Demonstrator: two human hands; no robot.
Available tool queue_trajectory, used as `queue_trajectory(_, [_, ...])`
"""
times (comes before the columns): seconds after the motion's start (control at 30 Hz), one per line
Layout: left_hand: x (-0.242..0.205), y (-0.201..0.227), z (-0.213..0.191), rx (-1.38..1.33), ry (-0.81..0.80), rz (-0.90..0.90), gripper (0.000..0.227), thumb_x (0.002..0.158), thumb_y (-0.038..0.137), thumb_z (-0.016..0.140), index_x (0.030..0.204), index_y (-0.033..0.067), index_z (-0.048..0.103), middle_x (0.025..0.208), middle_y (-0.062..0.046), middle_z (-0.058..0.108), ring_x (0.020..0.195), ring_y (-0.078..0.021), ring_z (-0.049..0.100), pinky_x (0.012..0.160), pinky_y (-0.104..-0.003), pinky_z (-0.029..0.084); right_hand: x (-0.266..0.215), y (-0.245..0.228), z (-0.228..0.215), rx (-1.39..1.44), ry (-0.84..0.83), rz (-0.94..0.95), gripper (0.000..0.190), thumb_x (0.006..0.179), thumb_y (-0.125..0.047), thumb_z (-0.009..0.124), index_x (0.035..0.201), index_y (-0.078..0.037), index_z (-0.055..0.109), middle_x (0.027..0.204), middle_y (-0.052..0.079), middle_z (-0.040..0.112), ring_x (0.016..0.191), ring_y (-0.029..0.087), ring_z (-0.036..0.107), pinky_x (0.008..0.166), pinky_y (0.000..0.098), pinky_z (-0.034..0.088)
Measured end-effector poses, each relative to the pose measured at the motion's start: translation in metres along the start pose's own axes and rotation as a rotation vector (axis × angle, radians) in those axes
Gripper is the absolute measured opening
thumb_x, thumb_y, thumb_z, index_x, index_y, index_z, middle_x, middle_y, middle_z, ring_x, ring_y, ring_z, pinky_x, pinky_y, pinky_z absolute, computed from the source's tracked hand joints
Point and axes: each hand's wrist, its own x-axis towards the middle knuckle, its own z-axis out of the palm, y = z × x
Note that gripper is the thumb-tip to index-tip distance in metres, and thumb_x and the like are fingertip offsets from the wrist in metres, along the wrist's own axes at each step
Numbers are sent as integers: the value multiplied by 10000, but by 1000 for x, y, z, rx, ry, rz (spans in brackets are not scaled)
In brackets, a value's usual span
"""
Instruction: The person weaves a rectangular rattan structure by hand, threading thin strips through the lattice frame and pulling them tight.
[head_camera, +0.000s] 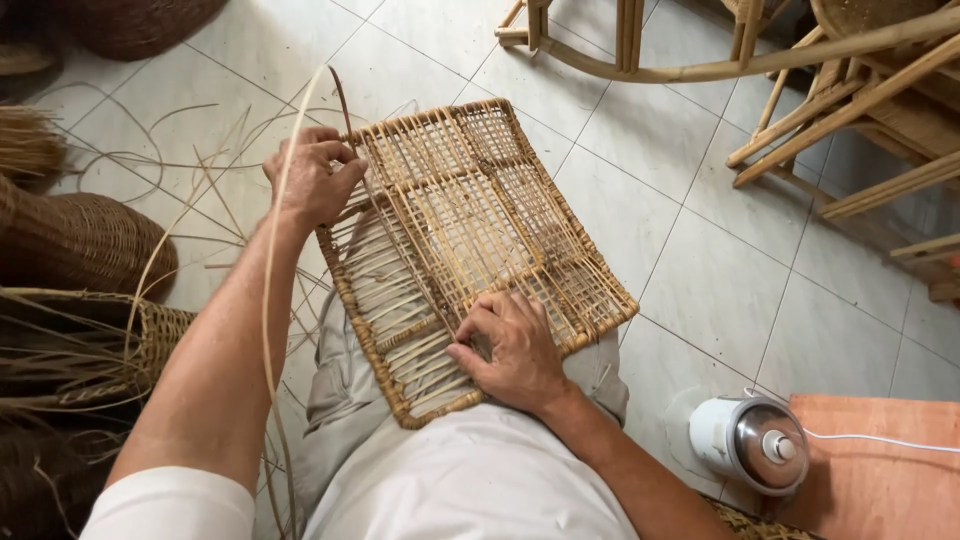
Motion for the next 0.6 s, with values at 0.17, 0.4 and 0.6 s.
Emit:
queue_trajectory(0.17, [31, -15, 12, 17, -36, 20, 151, 920, 466, 762, 954, 319, 778, 1418, 18, 615, 1364, -321, 502, 1098, -515, 371, -3, 1, 0, 27, 18, 6, 146, 851, -384, 806, 909, -274, 731, 1048, -11, 654, 1025, 236, 640, 910, 383, 428])
queue_trajectory(0.4, [24, 0, -5, -176, -146, -153, 102, 928, 444, 747, 947, 344, 757, 1260, 71, 710, 1291, -293, 603, 1095, -481, 439, -3, 6, -44, 417, 256, 79, 234, 929, -222, 728, 1128, -105, 763, 1113, 193, 699, 1111, 357, 642, 1035, 494, 435])
queue_trajectory(0.6, [9, 49, -52, -196, -49, -17, 108, 932, 442, 756, 937, 335, 741, 1228, 89, 708, 1310, -245, 579, 1110, -423, 396, -23, 146, -92, -29, 174, 753, 632, 1019, -635, 561, 1469, -192, 541, 1508, 202, 502, 1412, 464, 463, 1179, 678, 298])
